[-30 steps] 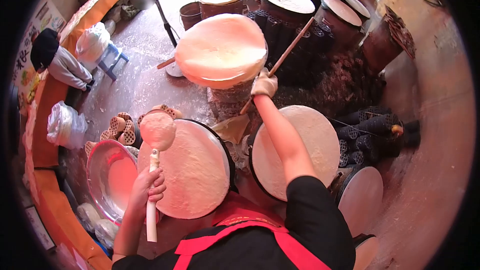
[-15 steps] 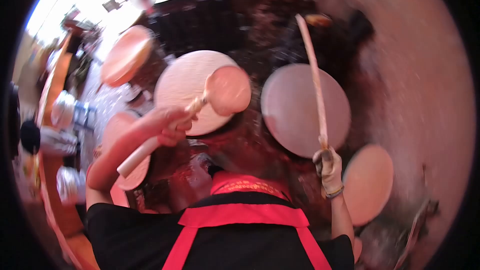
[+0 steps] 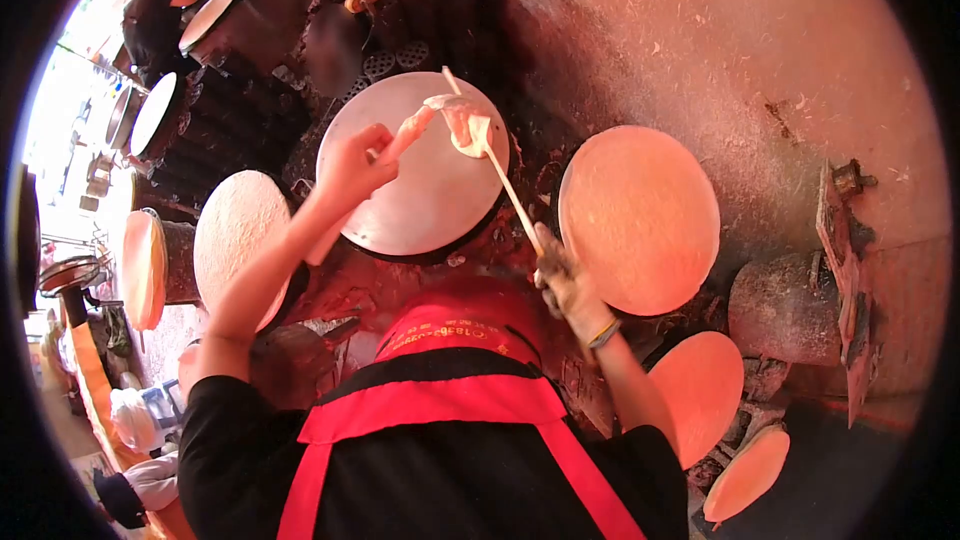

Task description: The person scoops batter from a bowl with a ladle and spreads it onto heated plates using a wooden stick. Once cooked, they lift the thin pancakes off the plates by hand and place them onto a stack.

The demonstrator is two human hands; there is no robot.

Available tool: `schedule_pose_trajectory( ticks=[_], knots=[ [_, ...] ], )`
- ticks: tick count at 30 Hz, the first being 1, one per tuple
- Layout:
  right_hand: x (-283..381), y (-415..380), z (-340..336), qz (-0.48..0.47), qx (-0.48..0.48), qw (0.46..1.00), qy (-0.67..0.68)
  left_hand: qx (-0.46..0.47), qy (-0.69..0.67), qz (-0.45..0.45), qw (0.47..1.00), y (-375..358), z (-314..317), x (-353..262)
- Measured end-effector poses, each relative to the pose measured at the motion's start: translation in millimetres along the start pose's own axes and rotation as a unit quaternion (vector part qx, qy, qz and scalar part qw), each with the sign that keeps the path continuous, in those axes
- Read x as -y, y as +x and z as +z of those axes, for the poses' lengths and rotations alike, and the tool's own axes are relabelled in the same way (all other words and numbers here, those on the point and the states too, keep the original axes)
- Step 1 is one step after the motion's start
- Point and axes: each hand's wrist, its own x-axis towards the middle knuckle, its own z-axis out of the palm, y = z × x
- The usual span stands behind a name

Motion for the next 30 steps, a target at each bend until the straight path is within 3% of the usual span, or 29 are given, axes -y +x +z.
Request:
schedule_pose_trajectory(
  ticks=[2, 4, 5, 6, 9, 12, 14, 15, 18, 22, 24, 26, 28, 29, 30],
  knots=[
    [-35.7, 1.5, 4.3, 0.013, -0.029, 0.997, 0.072, -0.039, -0.095, -0.056, 0.993, 10.4, 41.4, 16.5],
    [-94.7, 34.8, 2.3, -0.111, -0.061, 0.991, 0.044, -0.088, -0.205, -0.130, 0.966, 21.7, 81.1, 32.0],
    [-91.3, 44.4, 10.3, -0.178, -0.072, 0.980, -0.045, -0.113, -0.259, -0.166, 0.945, 26.7, 94.8, 35.0],
    [-87.7, 53.8, 18.5, -0.243, -0.094, 0.956, -0.132, -0.138, -0.300, -0.165, 0.929, 31.6, 105.3, 35.0],
    [-68.8, 87.8, 40.9, -0.247, -0.109, 0.951, -0.149, -0.200, -0.405, -0.134, 0.882, 51.0, 117.9, 38.4],
    [-67.2, 143.2, 54.9, -0.345, -0.168, 0.892, -0.238, -0.231, -0.491, -0.061, 0.838, 61.5, 77.7, -0.4],
    [-27.9, 142.5, 63.7, -0.102, -0.084, 0.990, -0.052, -0.212, -0.528, -0.056, 0.820, 62.2, 40.9, -25.7],
    [-10.2, 136.8, 69.5, 0.027, -0.039, 0.998, 0.044, -0.196, -0.544, -0.077, 0.812, 55.3, 21.0, -38.8],
    [-9.9, 122.8, 69.2, 0.023, -0.002, 0.978, 0.209, -0.169, -0.555, -0.137, 0.803, 23.3, -14.4, -34.7],
    [-62.7, 86.9, 85.2, -0.044, -0.114, 0.963, 0.239, -0.175, -0.491, -0.259, 0.813, -51.5, -19.3, -1.9],
    [-88.7, 96.9, 104.6, -0.077, -0.135, 0.963, 0.220, -0.191, -0.507, -0.298, 0.786, -93.5, -17.5, 14.1],
    [-51.6, 97.6, 138.4, -0.027, -0.151, 0.967, 0.203, -0.203, -0.504, -0.339, 0.768, -129.2, -21.4, 21.5],
    [-33.3, 122.2, 166.6, -0.044, -0.151, 0.969, 0.190, -0.216, -0.503, -0.359, 0.755, -158.0, -26.3, 32.5],
    [-45.5, 155.4, 173.5, -0.096, -0.149, 0.967, 0.182, -0.226, -0.498, -0.367, 0.752, -169.6, -28.6, 37.2],
    [-35.1, 172.4, 185.7, -0.074, -0.163, 0.969, 0.173, -0.236, -0.493, -0.375, 0.749, -181.5, -30.5, 43.3]
  ],
)
